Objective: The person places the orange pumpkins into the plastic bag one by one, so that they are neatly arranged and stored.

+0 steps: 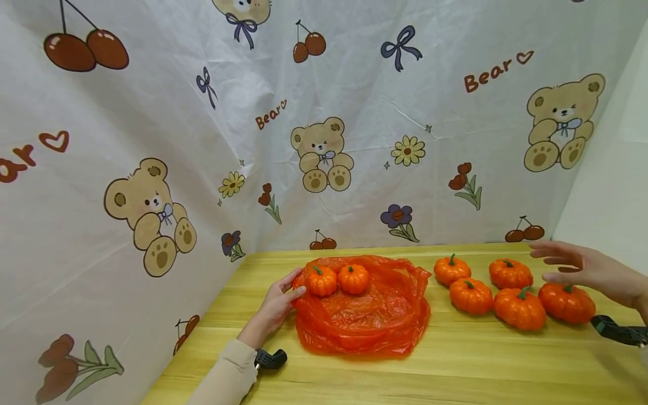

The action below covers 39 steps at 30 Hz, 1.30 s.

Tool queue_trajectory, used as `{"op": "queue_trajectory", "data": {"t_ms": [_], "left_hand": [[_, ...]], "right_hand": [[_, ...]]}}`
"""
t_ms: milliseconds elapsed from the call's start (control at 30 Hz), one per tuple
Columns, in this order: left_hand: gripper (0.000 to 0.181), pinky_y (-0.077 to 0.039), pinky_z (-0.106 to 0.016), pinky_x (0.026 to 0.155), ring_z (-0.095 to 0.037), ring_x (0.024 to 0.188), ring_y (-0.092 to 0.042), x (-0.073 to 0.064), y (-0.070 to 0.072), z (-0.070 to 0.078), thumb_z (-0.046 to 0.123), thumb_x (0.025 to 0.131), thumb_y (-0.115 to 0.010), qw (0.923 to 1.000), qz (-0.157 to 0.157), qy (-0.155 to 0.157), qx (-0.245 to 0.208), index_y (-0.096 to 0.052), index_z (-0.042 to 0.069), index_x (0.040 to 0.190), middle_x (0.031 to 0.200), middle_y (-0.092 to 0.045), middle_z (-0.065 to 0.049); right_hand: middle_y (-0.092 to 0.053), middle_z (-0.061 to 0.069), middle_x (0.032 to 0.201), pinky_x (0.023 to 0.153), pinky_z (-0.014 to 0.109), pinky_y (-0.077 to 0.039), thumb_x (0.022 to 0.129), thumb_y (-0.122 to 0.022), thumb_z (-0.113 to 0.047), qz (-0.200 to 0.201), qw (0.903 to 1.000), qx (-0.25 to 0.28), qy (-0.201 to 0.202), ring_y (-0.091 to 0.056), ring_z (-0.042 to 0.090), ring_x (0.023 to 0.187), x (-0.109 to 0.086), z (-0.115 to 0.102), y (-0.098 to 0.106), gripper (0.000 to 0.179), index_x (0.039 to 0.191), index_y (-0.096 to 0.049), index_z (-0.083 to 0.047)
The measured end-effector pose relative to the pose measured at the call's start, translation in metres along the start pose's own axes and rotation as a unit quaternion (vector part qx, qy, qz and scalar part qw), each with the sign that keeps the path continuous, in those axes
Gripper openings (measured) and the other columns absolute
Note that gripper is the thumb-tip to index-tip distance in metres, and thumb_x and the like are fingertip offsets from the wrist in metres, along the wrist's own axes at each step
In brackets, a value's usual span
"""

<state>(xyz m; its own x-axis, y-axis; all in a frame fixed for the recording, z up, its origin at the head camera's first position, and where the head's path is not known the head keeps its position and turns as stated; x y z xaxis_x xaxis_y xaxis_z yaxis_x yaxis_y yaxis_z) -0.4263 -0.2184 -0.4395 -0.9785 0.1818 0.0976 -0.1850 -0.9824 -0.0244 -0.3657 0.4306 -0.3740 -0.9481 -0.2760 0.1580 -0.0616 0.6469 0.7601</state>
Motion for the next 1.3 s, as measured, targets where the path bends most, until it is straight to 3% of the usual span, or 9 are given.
{"op": "queue_trajectory", "data": {"t_ms": [100,200,267,333,433,500,600,1100,1300], "left_hand": [[0.067,-0.061,-0.03,0.092,-0.028,0.132,-0.056,-0.001,-0.001,-0.001,0.007,0.1,-0.066,1.0,-0.005,-0.002,0.002,-0.038,0.01,0.16,0.164,-0.034,-0.023],[0.067,-0.061,-0.029,0.091,-0.028,0.133,-0.056,-0.002,-0.002,-0.001,0.006,0.101,-0.064,1.0,-0.009,-0.003,0.001,-0.036,0.01,0.161,0.164,-0.034,-0.023],[0.067,-0.061,-0.029,0.091,-0.029,0.133,-0.056,-0.001,-0.002,-0.001,0.006,0.101,-0.064,1.0,-0.009,-0.004,0.001,-0.035,0.009,0.161,0.164,-0.034,-0.023],[0.067,-0.061,-0.029,0.091,-0.028,0.133,-0.056,-0.001,-0.002,-0.002,0.005,0.101,-0.064,1.0,-0.005,0.0,-0.001,-0.036,0.01,0.161,0.165,-0.035,-0.021],[0.066,-0.061,-0.03,0.092,-0.029,0.133,-0.055,0.0,-0.001,-0.002,0.005,0.1,-0.065,1.0,0.001,0.004,-0.003,-0.039,0.012,0.16,0.164,-0.036,-0.019],[0.066,-0.061,-0.03,0.093,-0.029,0.134,-0.055,0.001,-0.001,-0.001,0.006,0.1,-0.066,1.0,0.002,0.003,0.0,-0.039,0.013,0.16,0.164,-0.036,-0.019],[0.066,-0.061,-0.03,0.093,-0.029,0.133,-0.055,0.001,-0.001,0.0,0.006,0.1,-0.066,1.0,0.004,0.003,0.003,-0.04,0.013,0.159,0.163,-0.037,-0.019],[0.065,-0.062,-0.028,0.089,-0.023,0.126,-0.059,-0.001,-0.002,0.002,0.005,0.1,-0.065,1.0,0.003,0.006,-0.002,-0.041,0.013,0.159,0.163,-0.037,-0.019],[0.065,-0.062,-0.027,0.088,-0.022,0.124,-0.06,-0.001,-0.002,0.001,0.004,0.1,-0.065,1.0,0.007,0.006,-0.004,-0.041,0.013,0.159,0.163,-0.037,-0.019]], "right_hand": [[-0.033,-0.043,0.123,0.085,0.065,-0.053,0.106,-0.059,-0.025,-0.008,1.0,-0.002,-0.004,-0.045,0.045,0.123,-0.002,0.013,-0.002,0.063,0.16,-0.028,-0.013],[-0.032,-0.048,0.121,0.084,0.066,-0.052,0.105,-0.06,-0.025,-0.01,0.9999,-0.001,-0.01,-0.053,0.016,0.12,-0.004,0.024,-0.003,0.061,0.158,-0.031,-0.018],[-0.032,-0.05,0.121,0.083,0.069,-0.05,0.105,-0.059,-0.023,-0.017,0.9998,0.009,-0.006,-0.051,0.018,0.122,-0.005,0.029,-0.005,0.061,0.159,-0.031,-0.017],[-0.033,-0.051,0.121,0.084,0.069,-0.05,0.105,-0.059,-0.021,-0.015,0.9998,0.015,-0.008,-0.048,-0.004,0.116,-0.006,0.034,-0.005,0.059,0.157,-0.033,-0.021],[-0.033,-0.05,0.122,0.084,0.07,-0.05,0.105,-0.058,-0.018,-0.02,0.9993,0.03,-0.002,-0.051,0.0,0.117,-0.008,0.04,-0.007,0.059,0.159,-0.032,-0.02],[-0.035,-0.05,0.122,0.084,0.07,-0.05,0.105,-0.058,-0.016,-0.015,0.9991,0.039,-0.002,-0.044,-0.021,0.107,-0.009,0.044,-0.008,0.059,0.158,-0.033,-0.02],[-0.036,-0.05,0.122,0.086,0.071,-0.05,0.105,-0.058,-0.016,-0.022,0.9982,0.056,-0.006,-0.037,-0.028,0.103,-0.01,0.05,-0.011,0.06,0.159,-0.031,-0.016],[-0.043,-0.048,0.12,0.087,0.075,-0.041,0.104,-0.059,-0.016,-0.041,0.9952,0.085,-0.024,-0.033,-0.029,0.104,-0.013,0.073,-0.02,0.055,0.156,-0.041,-0.016],[-0.041,-0.049,0.118,0.095,0.087,-0.019,0.103,-0.06,-0.016,-0.043,0.9916,0.118,-0.031,-0.025,-0.031,0.099,-0.015,0.079,-0.026,0.055,0.155,-0.043,-0.018]]}}
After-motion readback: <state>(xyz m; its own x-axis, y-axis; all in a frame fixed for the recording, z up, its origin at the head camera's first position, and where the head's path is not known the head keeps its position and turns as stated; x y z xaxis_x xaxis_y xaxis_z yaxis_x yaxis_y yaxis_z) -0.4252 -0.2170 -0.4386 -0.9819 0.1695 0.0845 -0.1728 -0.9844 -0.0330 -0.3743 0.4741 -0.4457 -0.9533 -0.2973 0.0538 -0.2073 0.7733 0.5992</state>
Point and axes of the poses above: each hand's wrist, its own x-axis towards the middle knuckle, its own y-axis out of the back of the hand, z = x × y, the point moved 5 cm from there along x, towards the middle knuckle
